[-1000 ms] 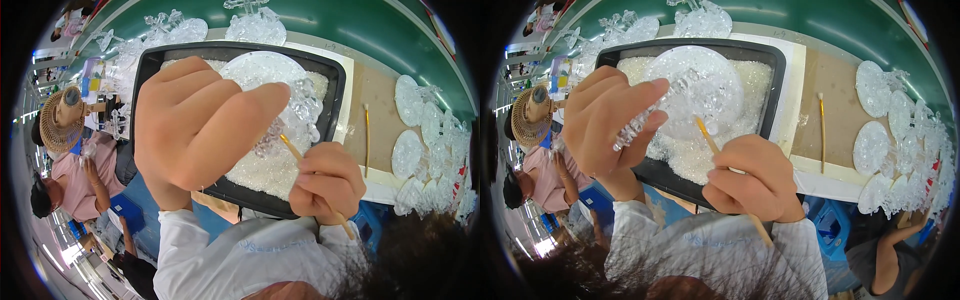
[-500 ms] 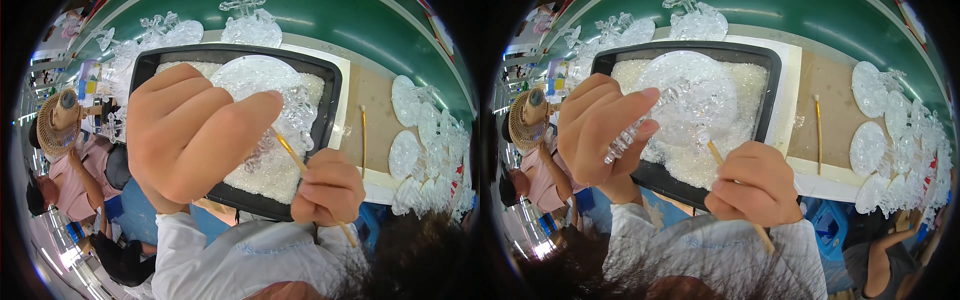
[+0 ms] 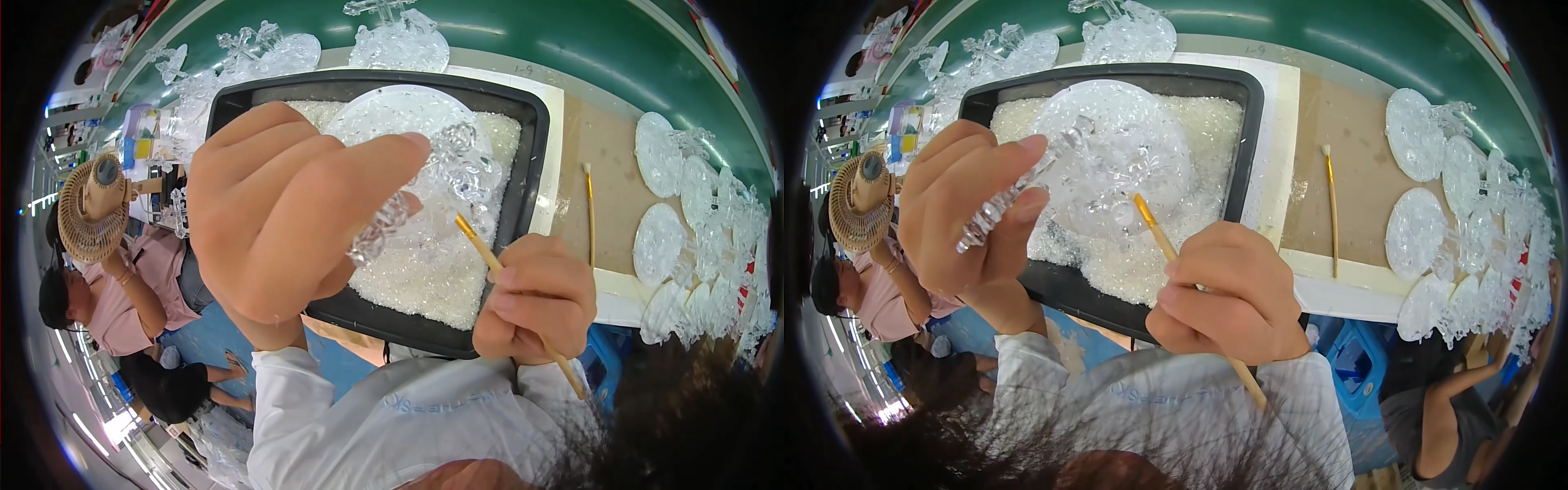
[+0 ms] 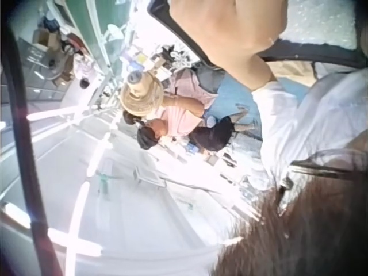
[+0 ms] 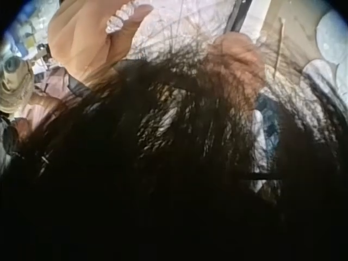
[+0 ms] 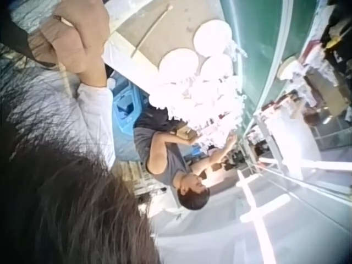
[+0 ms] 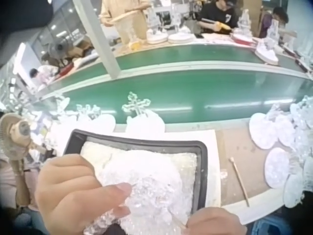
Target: Applying decorative crystals to plastic holiday fixtures at an assembly line using a brush and tray.
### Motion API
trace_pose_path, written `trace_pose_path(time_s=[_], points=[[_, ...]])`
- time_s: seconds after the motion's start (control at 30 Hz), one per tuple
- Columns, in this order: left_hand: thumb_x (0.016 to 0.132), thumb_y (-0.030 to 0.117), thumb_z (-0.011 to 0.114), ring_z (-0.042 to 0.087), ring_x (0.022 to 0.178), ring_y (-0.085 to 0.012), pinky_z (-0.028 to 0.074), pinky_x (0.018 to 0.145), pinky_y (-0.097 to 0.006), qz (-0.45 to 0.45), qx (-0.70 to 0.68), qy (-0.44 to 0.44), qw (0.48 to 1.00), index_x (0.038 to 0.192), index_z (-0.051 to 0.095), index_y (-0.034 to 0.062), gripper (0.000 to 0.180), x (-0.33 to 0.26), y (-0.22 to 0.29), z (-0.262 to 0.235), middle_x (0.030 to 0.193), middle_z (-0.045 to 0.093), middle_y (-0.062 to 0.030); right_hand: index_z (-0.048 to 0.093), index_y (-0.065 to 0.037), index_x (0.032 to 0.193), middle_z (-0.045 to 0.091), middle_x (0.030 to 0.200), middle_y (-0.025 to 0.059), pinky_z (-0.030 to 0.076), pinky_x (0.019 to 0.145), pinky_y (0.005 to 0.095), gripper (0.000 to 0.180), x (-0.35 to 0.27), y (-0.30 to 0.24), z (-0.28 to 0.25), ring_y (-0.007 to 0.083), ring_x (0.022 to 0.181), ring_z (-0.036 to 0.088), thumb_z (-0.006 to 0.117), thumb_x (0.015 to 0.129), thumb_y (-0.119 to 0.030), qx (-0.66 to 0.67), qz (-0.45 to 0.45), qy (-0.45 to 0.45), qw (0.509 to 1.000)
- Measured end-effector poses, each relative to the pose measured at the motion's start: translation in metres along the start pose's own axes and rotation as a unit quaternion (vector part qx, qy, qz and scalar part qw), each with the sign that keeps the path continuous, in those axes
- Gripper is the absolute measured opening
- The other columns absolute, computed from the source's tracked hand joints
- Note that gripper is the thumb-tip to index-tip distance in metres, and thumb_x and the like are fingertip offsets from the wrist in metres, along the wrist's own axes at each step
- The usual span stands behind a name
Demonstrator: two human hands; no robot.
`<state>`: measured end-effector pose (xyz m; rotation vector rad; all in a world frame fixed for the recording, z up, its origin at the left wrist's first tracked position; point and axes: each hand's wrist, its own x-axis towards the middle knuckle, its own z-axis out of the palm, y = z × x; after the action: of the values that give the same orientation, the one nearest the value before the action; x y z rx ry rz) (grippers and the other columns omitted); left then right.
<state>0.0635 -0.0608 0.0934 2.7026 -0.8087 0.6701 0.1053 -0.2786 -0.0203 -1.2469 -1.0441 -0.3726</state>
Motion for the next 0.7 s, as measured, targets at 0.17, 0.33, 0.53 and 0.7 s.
trace_pose_path(time_s=[0.17,0.33,0.53,0.7], points=[[0.075,0.000,0.074,0.050,0.052,-0.0242,0.040,0.046,-0.033,-0.004,-0.011,-0.008,1.000,0.095,0.062,-0.0161,0.028,-0.0022,-0.0022,-0.0017,0.071,0.062,-0.0162,0.058,-0.005,0.091,0.059,0.089,0.0142,0.048,0.050,0.0305,0.016,-0.0002,-0.0034,-0.0009,0.0199,0.056,0.056,0.069,0.079,-0.003,-0.009,0.025,-0.003,1.000],[0.075,-0.003,0.073,0.050,0.052,-0.0240,0.038,0.045,-0.032,0.009,-0.032,-0.026,0.999,0.098,0.060,-0.0169,0.030,-0.0002,-0.0027,-0.0038,0.075,0.064,-0.0179,0.060,-0.005,0.092,0.061,0.094,0.0133,0.051,0.055,0.0328,0.022,0.0008,-0.0063,0.0016,0.0243,0.064,0.061,0.071,0.074,0.000,-0.026,0.045,0.019,0.998],[0.071,-0.005,0.073,0.050,0.051,-0.0235,0.037,0.045,-0.032,0.016,-0.032,-0.019,0.999,0.100,0.059,-0.0169,0.034,-0.0028,-0.0032,-0.0004,0.078,0.065,-0.0187,0.058,-0.007,0.093,0.059,0.096,0.0131,0.050,0.053,0.0305,0.011,0.0026,-0.0065,0.0031,0.0231,0.062,0.062,0.065,0.085,-0.004,-0.053,0.046,-0.006,0.998],[0.067,-0.005,0.074,0.050,0.050,-0.0225,0.037,0.044,-0.031,0.008,-0.042,-0.016,0.999,0.099,0.061,-0.0159,0.036,-0.0018,-0.0030,0.0025,0.075,0.065,-0.0175,0.058,-0.007,0.092,0.060,0.096,0.0149,0.050,0.053,0.0297,0.014,0.0022,-0.0078,0.0046,0.0228,0.063,0.063,0.065,0.083,0.000,-0.052,0.038,0.006,0.998]])
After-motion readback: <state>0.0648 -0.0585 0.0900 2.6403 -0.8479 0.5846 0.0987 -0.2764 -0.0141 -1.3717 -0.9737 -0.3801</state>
